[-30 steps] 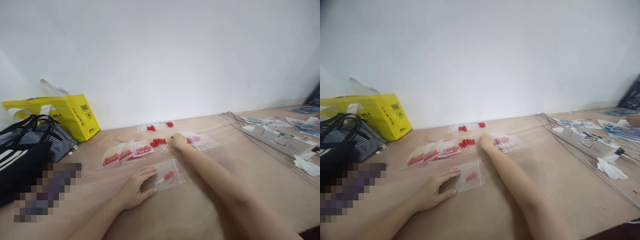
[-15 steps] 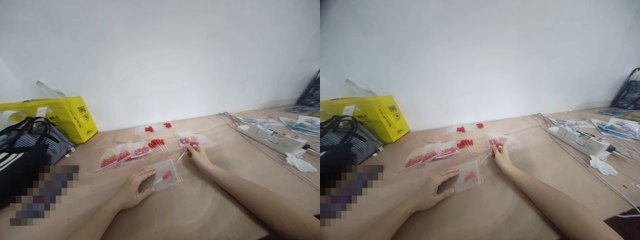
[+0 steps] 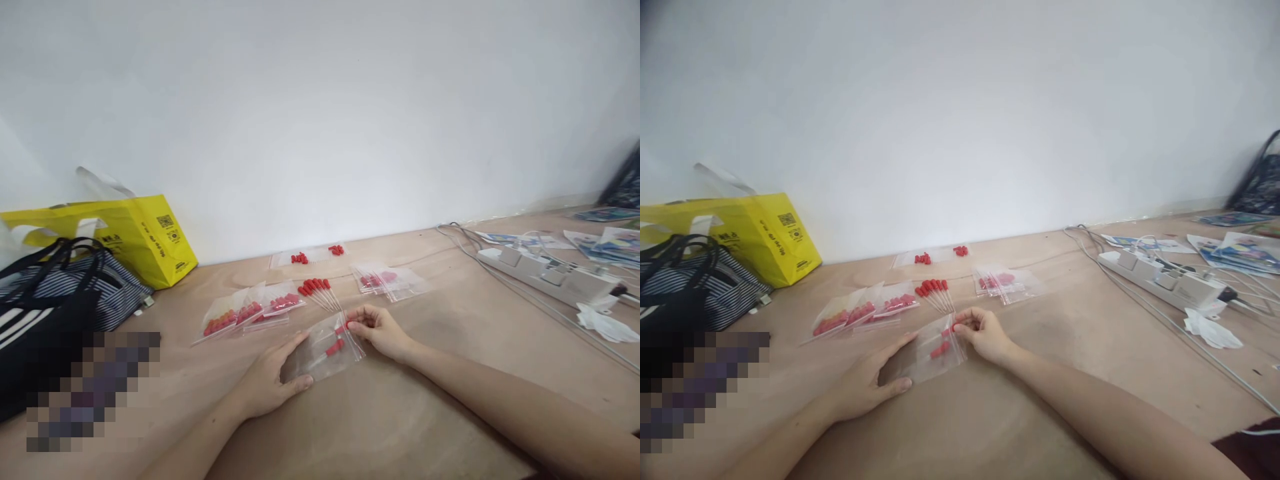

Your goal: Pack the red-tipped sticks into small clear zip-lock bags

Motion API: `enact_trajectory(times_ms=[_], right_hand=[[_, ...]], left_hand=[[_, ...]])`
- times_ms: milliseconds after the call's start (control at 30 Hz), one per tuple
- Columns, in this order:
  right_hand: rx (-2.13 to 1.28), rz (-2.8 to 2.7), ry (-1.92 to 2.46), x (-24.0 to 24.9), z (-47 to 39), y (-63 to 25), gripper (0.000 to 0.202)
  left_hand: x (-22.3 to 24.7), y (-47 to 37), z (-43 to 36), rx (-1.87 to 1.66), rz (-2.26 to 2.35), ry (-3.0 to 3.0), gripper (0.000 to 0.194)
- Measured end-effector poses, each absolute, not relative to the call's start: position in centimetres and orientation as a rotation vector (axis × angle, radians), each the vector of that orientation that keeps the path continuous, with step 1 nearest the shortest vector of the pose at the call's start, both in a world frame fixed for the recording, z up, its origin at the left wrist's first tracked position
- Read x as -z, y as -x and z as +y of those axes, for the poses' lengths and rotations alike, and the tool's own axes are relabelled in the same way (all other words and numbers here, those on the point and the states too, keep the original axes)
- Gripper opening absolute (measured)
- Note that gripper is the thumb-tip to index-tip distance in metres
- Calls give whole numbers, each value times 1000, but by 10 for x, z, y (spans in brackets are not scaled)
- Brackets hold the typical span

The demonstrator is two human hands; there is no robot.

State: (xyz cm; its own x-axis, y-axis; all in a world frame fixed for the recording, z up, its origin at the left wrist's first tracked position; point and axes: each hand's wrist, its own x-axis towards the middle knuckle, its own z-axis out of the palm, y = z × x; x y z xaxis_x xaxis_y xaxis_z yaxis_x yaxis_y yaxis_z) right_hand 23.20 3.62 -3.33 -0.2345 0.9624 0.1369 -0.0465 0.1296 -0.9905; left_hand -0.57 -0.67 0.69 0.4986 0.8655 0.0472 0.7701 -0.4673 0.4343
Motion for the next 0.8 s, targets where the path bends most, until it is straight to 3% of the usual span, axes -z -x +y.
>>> enact_trajectory(times_ms=[533,700,800], right_hand=[[-1391,-1948,1036,23,69,-229,14],[-829,-1983,1348,5,102,-232,10],[-669,-1950,1452,1,117,-216,14]], left_hand=[[-5,6,-7,-378,1338,-2375,60],[-3,7,-6,-396,1316,-2385,59],[-1,9,-4,-404,1289,-2394,58]])
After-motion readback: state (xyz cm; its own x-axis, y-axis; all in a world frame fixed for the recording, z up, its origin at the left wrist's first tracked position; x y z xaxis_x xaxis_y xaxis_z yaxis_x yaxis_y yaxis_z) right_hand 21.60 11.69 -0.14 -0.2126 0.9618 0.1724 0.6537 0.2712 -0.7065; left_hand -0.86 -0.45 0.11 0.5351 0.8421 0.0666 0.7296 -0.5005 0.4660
